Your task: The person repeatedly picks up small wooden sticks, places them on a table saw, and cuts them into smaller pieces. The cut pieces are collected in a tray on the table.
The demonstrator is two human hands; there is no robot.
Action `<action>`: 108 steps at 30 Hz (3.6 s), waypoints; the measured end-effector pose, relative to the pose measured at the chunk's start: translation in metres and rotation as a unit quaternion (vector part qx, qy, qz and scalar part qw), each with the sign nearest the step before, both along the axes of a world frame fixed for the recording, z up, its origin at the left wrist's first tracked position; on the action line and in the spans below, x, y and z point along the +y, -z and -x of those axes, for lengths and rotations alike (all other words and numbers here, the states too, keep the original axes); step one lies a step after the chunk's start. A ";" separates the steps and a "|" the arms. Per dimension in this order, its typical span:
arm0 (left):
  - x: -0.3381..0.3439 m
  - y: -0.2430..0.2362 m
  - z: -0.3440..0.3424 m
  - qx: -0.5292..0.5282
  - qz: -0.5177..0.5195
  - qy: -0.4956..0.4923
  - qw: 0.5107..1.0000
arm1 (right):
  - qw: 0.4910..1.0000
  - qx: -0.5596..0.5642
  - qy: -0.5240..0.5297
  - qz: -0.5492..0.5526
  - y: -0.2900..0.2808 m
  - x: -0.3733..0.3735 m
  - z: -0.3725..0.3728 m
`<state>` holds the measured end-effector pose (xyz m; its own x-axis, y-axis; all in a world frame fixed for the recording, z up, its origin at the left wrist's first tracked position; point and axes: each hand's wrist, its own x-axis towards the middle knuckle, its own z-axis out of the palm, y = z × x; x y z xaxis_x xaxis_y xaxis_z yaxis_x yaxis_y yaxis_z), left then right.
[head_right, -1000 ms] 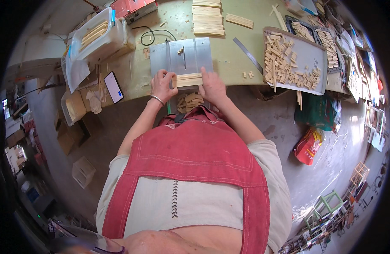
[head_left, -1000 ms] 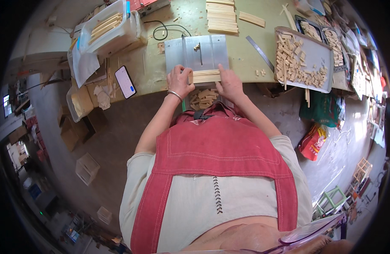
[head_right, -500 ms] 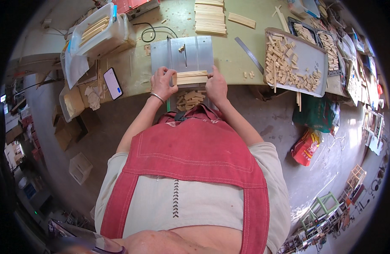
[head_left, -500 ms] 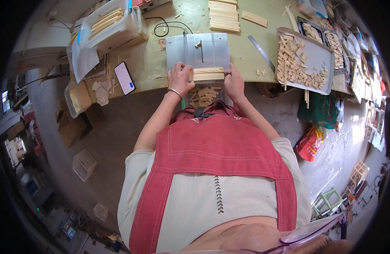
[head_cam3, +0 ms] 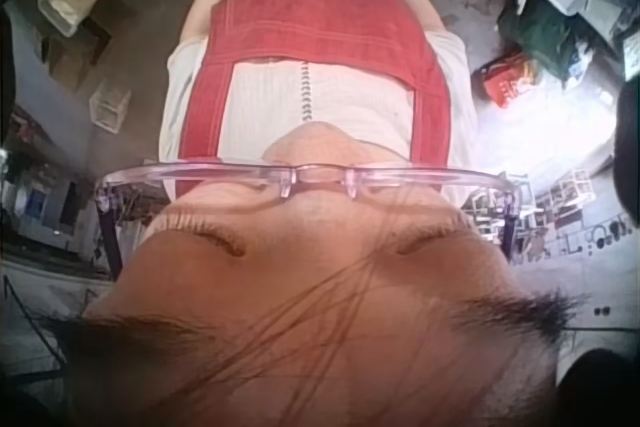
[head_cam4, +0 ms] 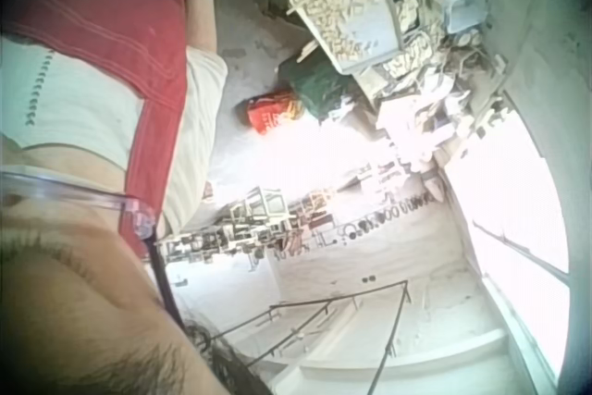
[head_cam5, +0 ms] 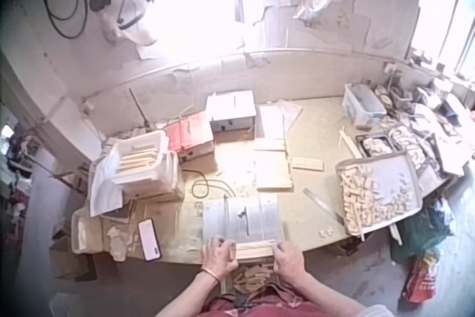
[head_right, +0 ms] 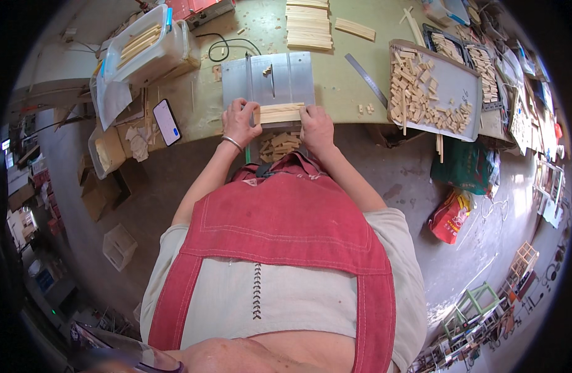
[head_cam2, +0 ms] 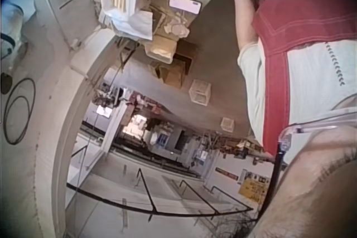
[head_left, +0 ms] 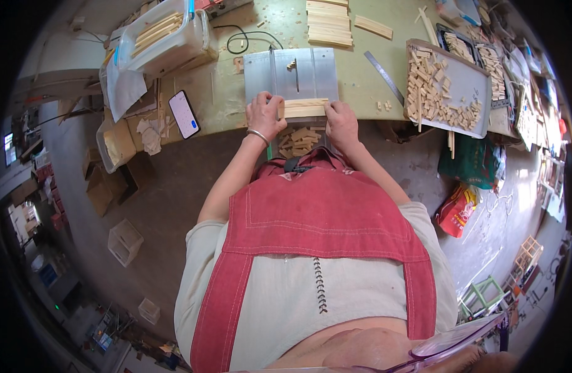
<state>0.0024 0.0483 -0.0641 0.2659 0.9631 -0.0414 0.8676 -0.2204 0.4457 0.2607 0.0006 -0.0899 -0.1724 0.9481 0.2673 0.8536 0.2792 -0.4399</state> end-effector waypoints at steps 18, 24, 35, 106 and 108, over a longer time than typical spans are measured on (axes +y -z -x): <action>-0.001 0.005 0.001 -0.001 -0.005 -0.001 1.000 | 0.994 -0.032 -0.098 -0.026 0.003 0.009 -0.005; -0.001 0.005 0.008 -0.034 -0.002 0.008 0.999 | 0.993 0.015 -0.101 -0.052 0.007 0.017 -0.001; 0.004 -0.004 0.000 0.000 -0.009 0.018 1.000 | 0.992 0.031 -0.111 -0.061 0.006 0.016 -0.001; 0.061 -0.016 -0.011 0.114 -0.037 0.055 0.991 | 0.994 0.038 -0.085 -0.053 0.016 0.086 -0.007; 0.027 -0.028 -0.009 0.146 -0.037 0.098 0.984 | 0.994 0.039 -0.089 -0.057 0.013 0.066 -0.008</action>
